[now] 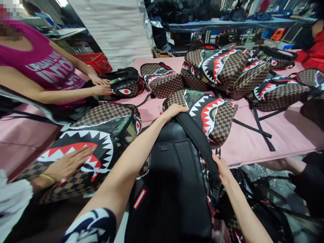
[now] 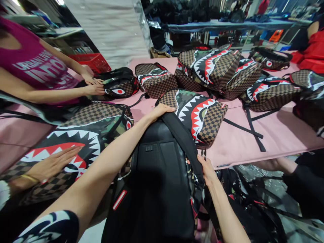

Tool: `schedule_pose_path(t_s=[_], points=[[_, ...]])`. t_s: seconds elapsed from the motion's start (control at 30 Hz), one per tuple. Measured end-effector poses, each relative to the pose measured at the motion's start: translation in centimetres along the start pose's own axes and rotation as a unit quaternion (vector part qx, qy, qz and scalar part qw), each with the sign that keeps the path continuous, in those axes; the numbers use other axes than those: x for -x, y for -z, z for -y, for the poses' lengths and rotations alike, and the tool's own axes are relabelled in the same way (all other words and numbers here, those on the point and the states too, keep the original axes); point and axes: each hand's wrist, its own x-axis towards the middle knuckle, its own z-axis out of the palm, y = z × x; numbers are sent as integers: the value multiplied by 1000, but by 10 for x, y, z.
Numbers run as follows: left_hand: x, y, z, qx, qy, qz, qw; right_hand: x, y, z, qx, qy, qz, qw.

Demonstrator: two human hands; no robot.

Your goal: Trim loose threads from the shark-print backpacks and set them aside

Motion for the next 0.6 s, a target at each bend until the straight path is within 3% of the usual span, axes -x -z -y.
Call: schedule_pose_path(t_s=[0.1,0.23,0.37,0.5,0.6], points=[[17,3,-6,-32,-33,-30,998,2,-3,0,-19,-14,-6,1000],[73,11,-9,-118,-83,-157,977,11,-3,-1,-31,-18,3,999],[170,10,5,-234,-106,-237,937,23,-3,-2,-48,-18,10,999],[280,-18,41,-295,-71,-305,903,30,-3,-4,-63,-11,17,998],[344,-41,68,-316,-11,-274,908,35,-2,-9,-64,-14,19,998]])
